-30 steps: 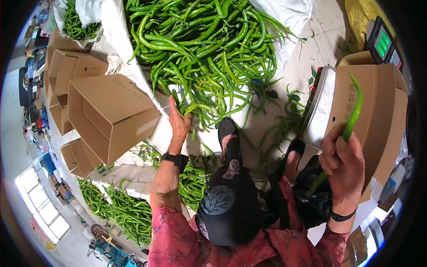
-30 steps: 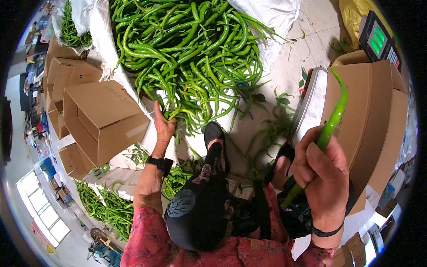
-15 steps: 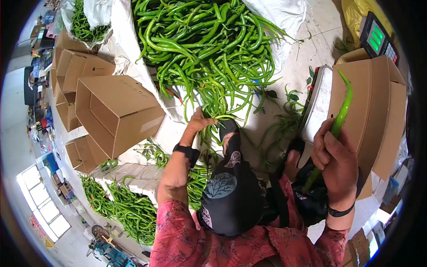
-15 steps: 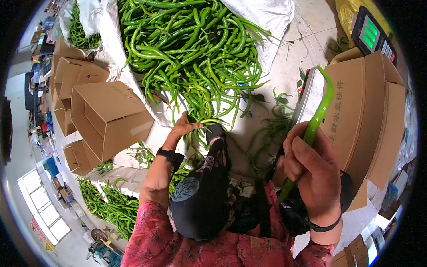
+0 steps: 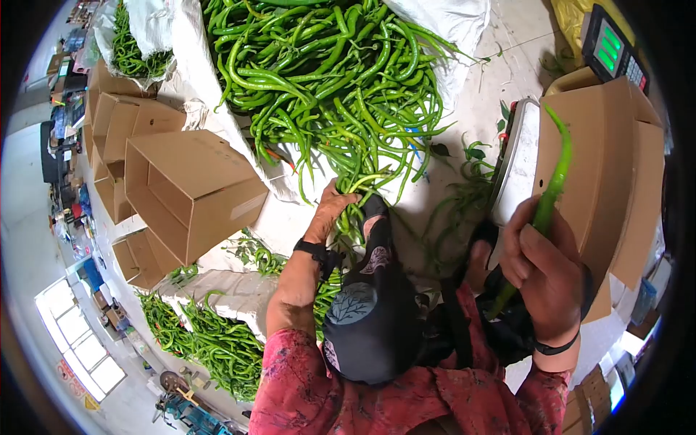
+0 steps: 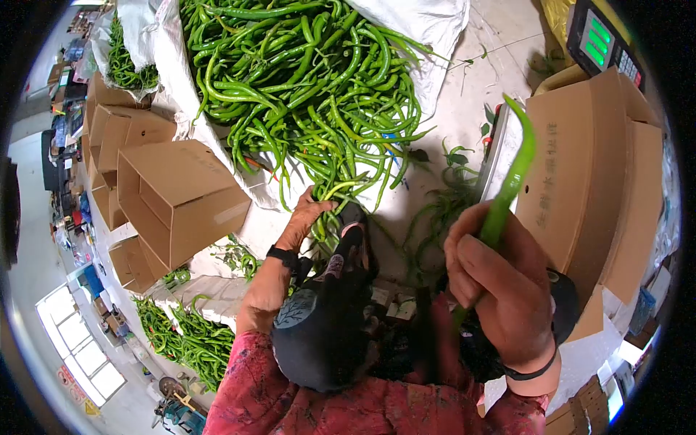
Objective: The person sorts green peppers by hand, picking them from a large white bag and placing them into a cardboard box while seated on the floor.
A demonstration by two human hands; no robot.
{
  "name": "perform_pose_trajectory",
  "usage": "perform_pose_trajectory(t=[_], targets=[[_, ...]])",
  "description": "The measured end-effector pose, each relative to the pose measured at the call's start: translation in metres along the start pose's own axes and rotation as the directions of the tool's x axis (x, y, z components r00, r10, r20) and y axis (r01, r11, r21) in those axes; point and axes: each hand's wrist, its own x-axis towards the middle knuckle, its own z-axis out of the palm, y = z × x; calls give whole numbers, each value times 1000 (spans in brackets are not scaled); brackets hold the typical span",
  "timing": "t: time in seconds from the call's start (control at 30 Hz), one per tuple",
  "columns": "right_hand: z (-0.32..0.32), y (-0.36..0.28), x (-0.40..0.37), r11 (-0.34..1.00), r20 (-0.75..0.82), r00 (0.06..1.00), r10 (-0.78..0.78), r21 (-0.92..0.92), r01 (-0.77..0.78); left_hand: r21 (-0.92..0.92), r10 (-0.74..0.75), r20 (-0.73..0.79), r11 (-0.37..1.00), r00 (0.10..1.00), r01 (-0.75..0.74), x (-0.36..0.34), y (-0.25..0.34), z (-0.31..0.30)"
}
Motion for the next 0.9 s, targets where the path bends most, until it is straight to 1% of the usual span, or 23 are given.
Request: perform_pose_trajectory(t=[0.03, 0.07, 0.1, 0.13, 0.2, 0.23, 0.27, 0.3, 0.33, 0.4, 0.43, 0.47, 0.53, 0.57, 0.6, 0.67, 0.7, 0.73, 0.77, 0.8, 0.87, 0.9], targets=[[0, -2, 0, 1000, -5, 1000, -11, -4, 11, 51, 4, 17, 999, 1000, -5, 0, 2, -4], [-1, -1, 1, 1000, -7, 1000, -19, 6, 19, 34, -32, 35, 999, 999, 31, 3, 0, -10], [-2, -1, 1, 999, -8, 1000, -29, 21, 29, 7, 4, 84, 1000, 996, -5, -11, 24, -10], [-4, -1, 1, 999, -11, 999, -40, 32, 40, -19, 38, 129, 999, 991, -36, -33, 61, -9], [-8, -1, -1, 998, 6, 999, -53, 42, 53, -45, -9, 198, 999, 980, 18, -62, 114, -17], [-8, 0, -1, 997, 10, 998, -58, 50, 58, -40, -5, 229, 999, 973, 15, -76, 143, -22], [-9, 0, -1, 997, 42, 998, -48, 59, 45, -66, 77, 234, 996, 969, -63, -86, 163, -24], [-10, 0, 0, 997, 75, 996, -43, 65, 39, -58, 128, 205, 991, 970, -118, -100, 189, -23], [-10, 1, 1, 996, 79, 995, -63, 69, 58, -48, 181, 179, 983, 967, -175, -113, 214, -21], [-10, 6, 4, 993, 76, 991, -108, 53, 104, -19, 329, 166, 944, 930, -331, -125, 250, -23], [-11, 8, 4, 989, 75, 986, -147, 36, 145, -46, 394, 148, 919, 907, -391, -138, 272, -18], [-13, 10, 5, 985, 79, 983, -167, 44, 164, -81, 474, 161, 881, 866, -467, -140, 287, -19], [-20, 12, 7, 970, 127, 965, -231, -47, 238, -214, 574, 133, 813, 808, -542, -151, 312, -13], [-23, 10, 8, 972, 148, 967, -209, -80, 222, -256, 598, 114, 789, 793, -559, -156, 323, -10], [-23, 9, 7, 967, 153, 961, -232, -72, 245, -276, 616, 102, 772, 781, -572, -161, 332, -7], [-24, 7, 5, 971, 162, 962, -218, -60, 230, -324, 620, 113, 762, 776, -561, -177, 348, 4], [-25, 8, 7, 965, 181, 950, -255, -13, 262, -307, 616, 145, 772, 774, -557, -185, 354, 10], [-24, 4, 6, 960, 183, 944, -274, -9, 281, -290, 609, 177, 783, 773, -551, -193, 359, 16], [-22, 0, 4, 962, 181, 945, -274, 35, 272, -291, 601, 179, 789, 779, -542, -205, 363, 26], [-22, -3, 3, 962, 176, 946, -272, 79, 262, -310, 591, 213, 796, 778, -520, -213, 365, 32], [-25, -5, 2, 955, 176, 939, -296, 50, 292, -392, 563, 284, 807, 776, -442, -225, 365, 48], [-27, -4, 4, 952, 218, 927, -306, 55, 301, -440, 560, 331, 803, 759, -401, -228, 363, 57]])
